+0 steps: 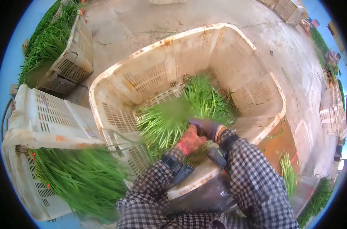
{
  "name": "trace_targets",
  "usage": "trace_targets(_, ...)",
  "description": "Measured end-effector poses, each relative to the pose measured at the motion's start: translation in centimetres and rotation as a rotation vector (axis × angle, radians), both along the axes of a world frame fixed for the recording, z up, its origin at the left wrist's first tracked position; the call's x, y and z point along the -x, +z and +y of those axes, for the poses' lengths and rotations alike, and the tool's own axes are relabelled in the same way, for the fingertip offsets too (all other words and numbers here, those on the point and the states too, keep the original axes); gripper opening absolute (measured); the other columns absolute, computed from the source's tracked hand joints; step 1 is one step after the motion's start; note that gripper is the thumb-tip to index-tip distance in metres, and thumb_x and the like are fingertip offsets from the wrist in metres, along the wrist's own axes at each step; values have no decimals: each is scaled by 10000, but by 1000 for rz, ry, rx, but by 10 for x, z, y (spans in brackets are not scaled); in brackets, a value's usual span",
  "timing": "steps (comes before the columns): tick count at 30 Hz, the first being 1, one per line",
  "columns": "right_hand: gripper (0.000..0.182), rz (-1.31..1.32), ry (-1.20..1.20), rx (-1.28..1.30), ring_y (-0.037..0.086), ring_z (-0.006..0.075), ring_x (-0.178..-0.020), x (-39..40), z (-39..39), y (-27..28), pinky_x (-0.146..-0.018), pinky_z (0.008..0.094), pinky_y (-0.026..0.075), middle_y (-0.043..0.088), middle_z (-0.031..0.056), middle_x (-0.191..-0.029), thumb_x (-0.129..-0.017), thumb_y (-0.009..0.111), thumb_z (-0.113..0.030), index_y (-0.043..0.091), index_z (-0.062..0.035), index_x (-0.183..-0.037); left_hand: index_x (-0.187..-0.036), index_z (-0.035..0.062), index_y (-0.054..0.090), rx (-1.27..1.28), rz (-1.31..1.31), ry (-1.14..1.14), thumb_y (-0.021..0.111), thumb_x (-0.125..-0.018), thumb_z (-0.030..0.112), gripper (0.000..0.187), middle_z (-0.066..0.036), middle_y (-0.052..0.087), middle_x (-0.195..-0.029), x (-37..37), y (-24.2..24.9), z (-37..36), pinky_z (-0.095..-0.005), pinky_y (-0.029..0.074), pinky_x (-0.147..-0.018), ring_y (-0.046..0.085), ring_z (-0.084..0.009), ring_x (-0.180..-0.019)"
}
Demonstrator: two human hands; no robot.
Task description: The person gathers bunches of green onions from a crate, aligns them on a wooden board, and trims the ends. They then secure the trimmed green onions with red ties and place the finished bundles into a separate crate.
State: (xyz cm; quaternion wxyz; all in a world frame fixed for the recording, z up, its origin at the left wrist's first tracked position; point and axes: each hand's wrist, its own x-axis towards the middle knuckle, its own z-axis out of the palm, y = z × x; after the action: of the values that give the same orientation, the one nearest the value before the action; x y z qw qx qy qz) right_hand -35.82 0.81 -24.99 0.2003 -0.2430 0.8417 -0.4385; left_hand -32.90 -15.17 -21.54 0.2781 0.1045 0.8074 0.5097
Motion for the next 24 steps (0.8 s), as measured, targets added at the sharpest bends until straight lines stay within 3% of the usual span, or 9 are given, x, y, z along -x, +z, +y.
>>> trace_targets(1, 478, 173, -1, 31, 626, 266, -803, 0, 5, -5, -763, 319, 503, 648, 133, -970, -771, 663, -113, 524, -116, -1229, -1312, -94, 326, -243, -97, -26, 695, -787, 246, 726, -230, 492, -1249, 0, -3, 4, -395, 381, -1012, 491, -336, -1152)
trace_targets(4, 424, 43, 27, -53, 612, 244, -772, 0, 24, -1, -723, 315, 495, 643, 116, -930, -790, 645, -94, 532, -107, -1199, -1389, -91, 206, -504, -368, -48, 703, -788, 209, 836, -233, 436, -1337, 5, 3, 0, -372, 369, -1033, 475, -295, -1195)
trace_targets(8, 286, 275, 27, -41, 615, 281, -760, 3, 16, 35, -679, 325, 494, 620, 124, -869, -796, 636, -93, 570, -114, -1074, -1413, -55, 203, -277, -682, -327, 716, -791, 225, 853, -231, 294, -1447, 61, 28, -36, -383, 336, -1068, 337, -289, -1324)
trace_targets(11, 268, 90, 117, -230, 634, 303, -804, 6, 20, 29, -718, 335, 499, 645, 127, -904, -835, 558, -71, 595, -134, -1093, -1423, -18, 221, -164, -152, -59, 739, -751, 293, 904, -222, 256, -1466, 48, -18, -42, -390, 305, -1085, 303, -297, -1344)
trace_targets(14, 188, -33, 205, -447, 639, 303, -788, 12, 17, 34, -697, 353, 500, 647, 150, -869, -816, 566, -135, 646, -132, -986, -1438, 13, 207, 367, 170, -30, 761, -702, 362, 985, -224, 236, -1471, 29, -15, -32, -398, 250, -1110, 268, -314, -1361)
trace_targets(18, 177, -443, 123, -851, 653, 305, -810, 15, 4, 51, -698, 365, 509, 658, 174, -895, -733, 634, -207, 703, -133, -878, -1462, 40, 127, 744, 181, -146, 743, -685, 445, 1071, -201, 169, -1501, 4, -59, -17, -448, 162, -1125, 171, -319, -1398)
trace_targets(19, 236, -557, -171, -876, 658, 312, -861, 15, -1, 64, -733, 366, 514, 670, 171, -933, -686, 652, -223, 715, -114, -886, -1486, 120, 130, 784, 158, -165, 673, -730, 441, 985, -119, 47, -1552, -3, -81, -18, -446, 75, -1119, 33, -279, -1431)
trace_targets(22, 241, -353, 284, -1090, 655, 297, -754, 25, 20, 82, -708, 370, 520, 670, 175, -816, -605, 691, -205, 709, -102, -822, -1494, 153, 100, 873, 108, -295, 562, -800, 365, 860, -100, 18, -1560, -6, -114, -21, -440, 60, -1125, 11, -263, -1438)
trace_targets(24, 288, -275, 293, -1166, 662, 295, -744, 31, 39, 124, -696, 362, 526, 675, 149, -801, -634, 702, -206, 691, -46, -873, -1498, 179, 73, 896, 86, -330, 465, -839, 292, 776, -78, -3, -1564, -4, -119, -22, -439, 39, -1130, -15, -250, -1440)
